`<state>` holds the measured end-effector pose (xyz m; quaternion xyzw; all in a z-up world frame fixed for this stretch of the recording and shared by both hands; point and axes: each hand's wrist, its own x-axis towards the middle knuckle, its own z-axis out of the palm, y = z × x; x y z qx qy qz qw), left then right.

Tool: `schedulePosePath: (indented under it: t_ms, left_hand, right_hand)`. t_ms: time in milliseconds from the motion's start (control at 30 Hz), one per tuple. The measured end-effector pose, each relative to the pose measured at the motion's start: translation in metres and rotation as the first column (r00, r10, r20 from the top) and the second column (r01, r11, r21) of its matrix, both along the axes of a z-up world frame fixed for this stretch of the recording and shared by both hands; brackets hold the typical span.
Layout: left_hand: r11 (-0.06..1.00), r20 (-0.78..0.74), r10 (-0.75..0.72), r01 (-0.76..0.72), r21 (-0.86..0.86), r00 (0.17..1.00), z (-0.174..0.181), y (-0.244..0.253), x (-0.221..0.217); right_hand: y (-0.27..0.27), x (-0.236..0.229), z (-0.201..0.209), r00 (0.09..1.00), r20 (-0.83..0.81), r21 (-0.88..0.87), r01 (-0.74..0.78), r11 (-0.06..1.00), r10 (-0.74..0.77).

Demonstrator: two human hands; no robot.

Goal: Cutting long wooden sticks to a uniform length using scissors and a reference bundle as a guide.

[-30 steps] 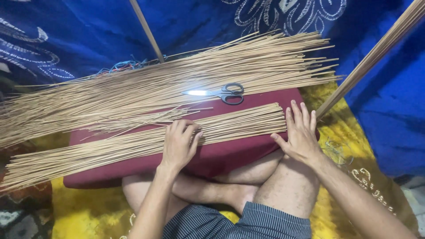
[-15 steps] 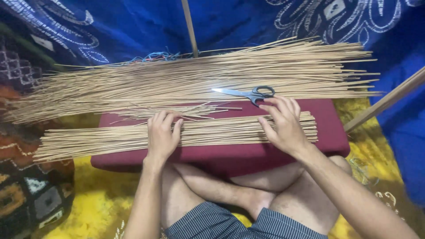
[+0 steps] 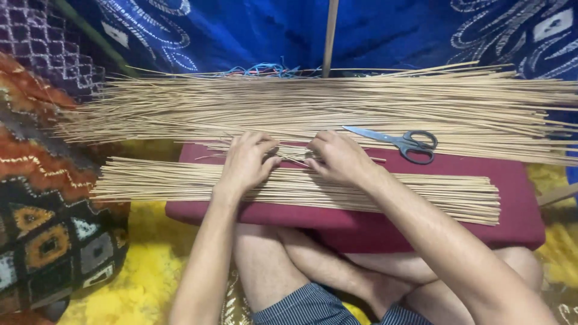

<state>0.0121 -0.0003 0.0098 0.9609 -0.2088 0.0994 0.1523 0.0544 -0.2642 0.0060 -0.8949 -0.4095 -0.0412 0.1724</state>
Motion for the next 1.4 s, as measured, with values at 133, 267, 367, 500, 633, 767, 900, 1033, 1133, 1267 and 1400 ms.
schedulePosePath:
  t_ms: [133,267,367,500,633,767,900,1033,1133,1267,1400]
  left_hand:
    - [0.997,-0.056,-0.067,0.065,-0.039,0.996,0.0,-0.003,0.009]
    - [0.997,-0.066,-0.08,0.081,-0.001,0.995,-0.007,-0.005,0.016]
    - [0.997,-0.049,-0.074,0.075,0.025,0.996,-0.016,-0.005,0.019]
    - [0.997,-0.009,-0.076,0.077,0.032,0.997,-0.024,-0.004,0.027]
    - [0.997,-0.015,-0.078,0.078,0.009,0.997,-0.024,-0.005,0.028]
    - [0.998,-0.045,-0.067,0.068,0.017,0.997,-0.02,-0.008,0.027]
    - [0.997,-0.059,-0.06,0.063,0.045,0.996,-0.008,-0.009,0.025]
    - [0.997,-0.034,-0.071,0.072,0.01,0.997,-0.001,-0.015,0.033]
    - [0.999,0.048,-0.042,0.041,0.011,0.998,-0.009,-0.023,0.051]
    - [0.998,0.185,0.065,-0.065,-0.003,0.981,-0.024,-0.033,0.084]
    - [0.995,0.291,0.096,-0.085,-0.05,0.952,-0.022,-0.04,0.115]
  right_hand:
    - [0.018,0.006,-0.002,0.998,-0.052,-0.007,-0.024,1.0,0.024]
    - [0.024,0.011,-0.005,0.999,-0.049,-0.049,-0.017,0.999,0.014]
    - [0.022,0.01,-0.009,0.998,-0.06,-0.069,-0.01,0.998,0.005]
    - [0.022,0.011,-0.005,0.996,-0.087,-0.06,0.001,0.998,-0.006]
    - [0.02,0.013,-0.011,0.997,-0.076,-0.051,0.021,0.998,-0.025]
    - [0.019,0.01,-0.011,0.997,-0.075,-0.016,0.018,1.0,-0.019]
    - [0.011,0.008,0.007,0.996,-0.086,0.102,-0.014,0.995,0.022]
    - [-0.021,0.055,-0.022,0.982,0.164,0.143,0.068,0.987,-0.091]
    - [-0.04,0.079,-0.024,0.919,0.3,0.159,0.217,0.963,-0.257]
    - [-0.042,0.081,-0.007,0.863,0.407,0.094,0.287,0.953,-0.3]
    - [-0.044,0.096,-0.012,0.844,0.438,0.073,0.311,0.948,-0.311]
